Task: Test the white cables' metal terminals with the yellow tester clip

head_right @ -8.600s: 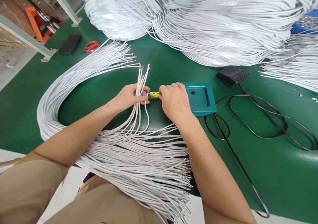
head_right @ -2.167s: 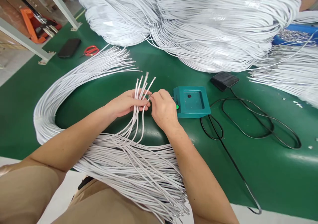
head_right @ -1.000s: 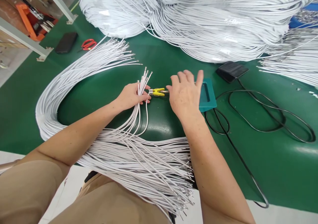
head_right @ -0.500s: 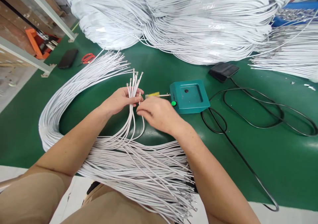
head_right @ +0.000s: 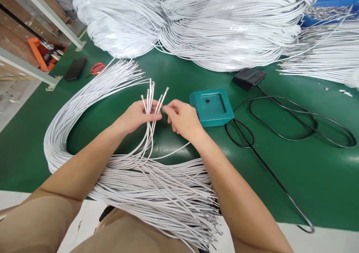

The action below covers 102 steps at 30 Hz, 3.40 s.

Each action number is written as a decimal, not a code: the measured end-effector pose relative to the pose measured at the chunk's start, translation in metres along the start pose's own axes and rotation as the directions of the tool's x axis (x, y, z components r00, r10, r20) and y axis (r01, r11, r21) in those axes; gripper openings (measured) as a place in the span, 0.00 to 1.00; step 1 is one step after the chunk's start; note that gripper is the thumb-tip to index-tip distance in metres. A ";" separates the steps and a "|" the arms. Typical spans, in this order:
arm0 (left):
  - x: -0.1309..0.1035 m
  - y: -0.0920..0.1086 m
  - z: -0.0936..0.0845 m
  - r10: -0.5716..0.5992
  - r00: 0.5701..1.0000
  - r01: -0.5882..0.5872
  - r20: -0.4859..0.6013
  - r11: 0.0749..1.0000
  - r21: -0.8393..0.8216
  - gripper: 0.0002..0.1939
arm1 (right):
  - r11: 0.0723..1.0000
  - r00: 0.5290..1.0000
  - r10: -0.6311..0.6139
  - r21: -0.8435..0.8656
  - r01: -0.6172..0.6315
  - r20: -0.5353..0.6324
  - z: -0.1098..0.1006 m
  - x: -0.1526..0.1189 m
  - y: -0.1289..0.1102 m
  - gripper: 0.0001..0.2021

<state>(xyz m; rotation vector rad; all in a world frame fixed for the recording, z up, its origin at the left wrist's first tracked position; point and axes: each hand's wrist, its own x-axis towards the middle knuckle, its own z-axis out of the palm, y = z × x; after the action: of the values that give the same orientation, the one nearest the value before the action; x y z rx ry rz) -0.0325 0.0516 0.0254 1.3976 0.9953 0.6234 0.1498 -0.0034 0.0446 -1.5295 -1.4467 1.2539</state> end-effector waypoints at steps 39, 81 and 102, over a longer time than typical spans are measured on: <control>-0.013 0.006 0.028 0.120 0.992 -0.116 0.040 0.990 -0.085 0.16 | 0.759 0.995 0.011 0.647 -0.076 0.103 0.006 0.007 0.010 0.20; -0.008 0.010 0.012 0.006 0.998 0.009 0.069 0.977 -0.215 0.20 | 0.818 0.831 -0.503 -0.441 0.368 -0.240 0.016 0.008 0.022 0.10; 0.004 -0.004 -0.002 -0.087 0.996 0.083 -0.032 0.991 -0.105 0.23 | 0.421 0.925 -0.366 -0.869 0.261 0.100 -0.010 0.033 0.001 0.10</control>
<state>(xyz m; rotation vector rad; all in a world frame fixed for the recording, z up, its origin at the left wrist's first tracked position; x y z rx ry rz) -0.0331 0.0559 0.0207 1.2500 1.0318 0.6308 0.1565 0.0304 0.0401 -1.7270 -2.3609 0.0915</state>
